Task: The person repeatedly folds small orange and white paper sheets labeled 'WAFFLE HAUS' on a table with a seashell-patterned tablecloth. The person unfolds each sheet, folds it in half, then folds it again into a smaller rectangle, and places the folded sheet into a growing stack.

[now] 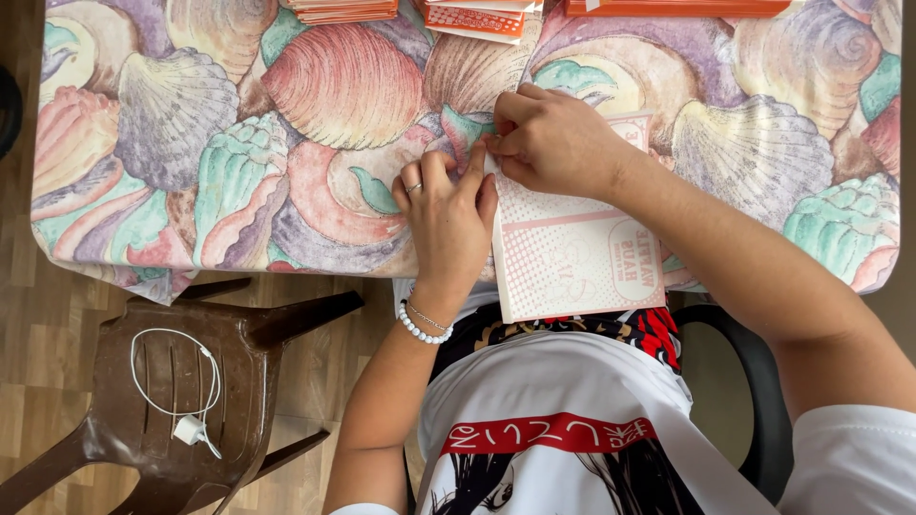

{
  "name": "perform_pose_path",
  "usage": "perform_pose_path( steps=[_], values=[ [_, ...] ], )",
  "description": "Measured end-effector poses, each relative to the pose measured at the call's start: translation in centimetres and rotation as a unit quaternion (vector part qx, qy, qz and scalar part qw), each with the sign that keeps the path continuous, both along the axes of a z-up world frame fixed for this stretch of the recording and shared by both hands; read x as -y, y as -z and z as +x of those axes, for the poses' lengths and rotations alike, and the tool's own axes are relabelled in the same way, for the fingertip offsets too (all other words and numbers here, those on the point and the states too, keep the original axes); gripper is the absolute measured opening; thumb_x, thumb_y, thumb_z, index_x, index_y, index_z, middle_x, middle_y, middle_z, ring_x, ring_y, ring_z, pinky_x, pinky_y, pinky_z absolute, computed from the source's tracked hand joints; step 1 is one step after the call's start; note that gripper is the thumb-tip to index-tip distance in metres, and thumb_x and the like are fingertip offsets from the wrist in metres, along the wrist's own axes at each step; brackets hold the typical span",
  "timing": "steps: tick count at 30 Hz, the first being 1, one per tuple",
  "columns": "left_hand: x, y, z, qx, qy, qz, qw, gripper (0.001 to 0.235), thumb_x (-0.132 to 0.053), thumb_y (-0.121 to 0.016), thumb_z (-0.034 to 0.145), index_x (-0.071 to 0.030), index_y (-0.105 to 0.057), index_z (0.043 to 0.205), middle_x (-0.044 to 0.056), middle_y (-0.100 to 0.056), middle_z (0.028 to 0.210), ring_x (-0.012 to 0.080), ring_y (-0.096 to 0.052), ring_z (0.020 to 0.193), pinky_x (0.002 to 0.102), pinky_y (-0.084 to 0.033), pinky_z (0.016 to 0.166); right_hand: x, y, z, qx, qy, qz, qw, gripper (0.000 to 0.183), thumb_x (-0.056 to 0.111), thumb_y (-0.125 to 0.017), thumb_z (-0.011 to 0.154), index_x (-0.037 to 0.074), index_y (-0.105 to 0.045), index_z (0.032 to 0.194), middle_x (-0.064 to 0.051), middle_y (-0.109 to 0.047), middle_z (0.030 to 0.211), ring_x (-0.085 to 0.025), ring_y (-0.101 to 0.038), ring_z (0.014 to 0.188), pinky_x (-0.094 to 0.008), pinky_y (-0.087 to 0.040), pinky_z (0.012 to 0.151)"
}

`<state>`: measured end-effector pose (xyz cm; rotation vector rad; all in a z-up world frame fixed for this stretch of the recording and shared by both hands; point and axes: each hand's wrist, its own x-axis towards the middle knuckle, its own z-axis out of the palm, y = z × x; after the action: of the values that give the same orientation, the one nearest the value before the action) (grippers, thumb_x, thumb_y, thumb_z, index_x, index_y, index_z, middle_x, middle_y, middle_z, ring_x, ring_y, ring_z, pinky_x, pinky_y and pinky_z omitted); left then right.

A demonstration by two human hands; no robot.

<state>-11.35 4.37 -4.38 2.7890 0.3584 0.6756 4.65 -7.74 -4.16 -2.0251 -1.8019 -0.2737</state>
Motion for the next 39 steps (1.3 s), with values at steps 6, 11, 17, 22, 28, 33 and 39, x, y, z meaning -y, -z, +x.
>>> perform_pose_path(
  steps=[6,11,17,22,28,33,39],
  values=[
    [-1.0,-1.6,0.4,-0.052,0.056,0.139,0.987,0.033,-0.033,-0.064,0.099,-0.012,-0.07,0.123,0.007,-0.058,0.123,0.0316,-0.051,0.118,0.056,-0.036,0.105,1.4,-0.1,0.8,0.014,-0.038,-0.019,0.999,0.019,0.008,-0.066,0.097,0.007,-0.078,0.112,-0.007,-0.063,0.103,-0.03,-0.058,0.083,-0.042,-0.055,0.076],
    [-2.7,-1.3,1.5,-0.073,0.193,0.202,0.957,0.038,-0.031,-0.063,0.1,0.001,-0.075,0.116,0.009,-0.064,0.138,0.0283,-0.053,0.125,0.05,-0.039,0.107,4.4,-1.7,0.9,0.149,0.025,-0.058,0.987,0.014,0.015,-0.07,0.106,0.007,-0.073,0.095,-0.001,-0.063,0.091,-0.022,-0.061,0.083,-0.034,-0.059,0.072],
    [-4.5,0.3,1.2,-0.037,0.268,0.152,0.951,0.04,-0.028,-0.05,0.104,0.005,-0.072,0.113,0.017,-0.059,0.138,0.0306,-0.048,0.127,0.052,-0.03,0.109,5.1,-1.3,0.3,0.245,0.042,-0.088,0.965,0.01,0.015,-0.071,0.097,0.015,-0.075,0.088,0.003,-0.067,0.087,-0.013,-0.066,0.087,-0.023,-0.054,0.079],
    [-4.3,0.3,0.3,-0.076,0.254,0.127,0.956,0.048,-0.032,-0.049,0.102,0.007,-0.068,0.121,0.017,-0.049,0.152,0.0313,-0.042,0.134,0.054,-0.027,0.112,4.9,-1.4,0.0,0.256,0.035,-0.107,0.96,0.009,0.013,-0.071,0.097,0.013,-0.074,0.088,0.002,-0.065,0.084,-0.014,-0.067,0.085,-0.023,-0.055,0.077],
    [-4.5,0.5,0.5,-0.086,0.238,0.136,0.958,0.054,-0.035,-0.051,0.1,0.01,-0.065,0.127,0.019,-0.044,0.156,0.0354,-0.037,0.139,0.057,-0.023,0.115,4.2,-3.7,-0.9,0.25,0.039,-0.098,0.963,0.008,0.015,-0.07,0.097,0.011,-0.076,0.1,-0.001,-0.067,0.084,-0.016,-0.067,0.085,-0.026,-0.055,0.077],
    [-4.5,0.5,0.4,-0.062,0.245,0.122,0.96,0.055,-0.029,-0.051,0.103,0.009,-0.055,0.142,0.022,-0.044,0.156,0.0368,-0.039,0.142,0.056,-0.028,0.116,3.8,-3.3,-1.0,0.256,0.04,-0.113,0.959,0.017,0.016,-0.061,0.1,0.015,-0.074,0.111,0.001,-0.064,0.09,-0.016,-0.061,0.085,-0.028,-0.052,0.078],
    [-4.8,1.7,0.7,-0.106,0.311,0.049,0.943,0.068,-0.033,-0.046,0.102,0.004,-0.034,0.158,0.023,-0.032,0.165,0.0366,-0.023,0.156,0.056,-0.008,0.126,4.1,-2.6,-1.1,0.262,0.051,-0.11,0.957,0.019,0.015,-0.059,0.103,0.013,-0.072,0.116,0.0,-0.064,0.097,-0.017,-0.06,0.089,-0.028,-0.051,0.081]
  ],
)
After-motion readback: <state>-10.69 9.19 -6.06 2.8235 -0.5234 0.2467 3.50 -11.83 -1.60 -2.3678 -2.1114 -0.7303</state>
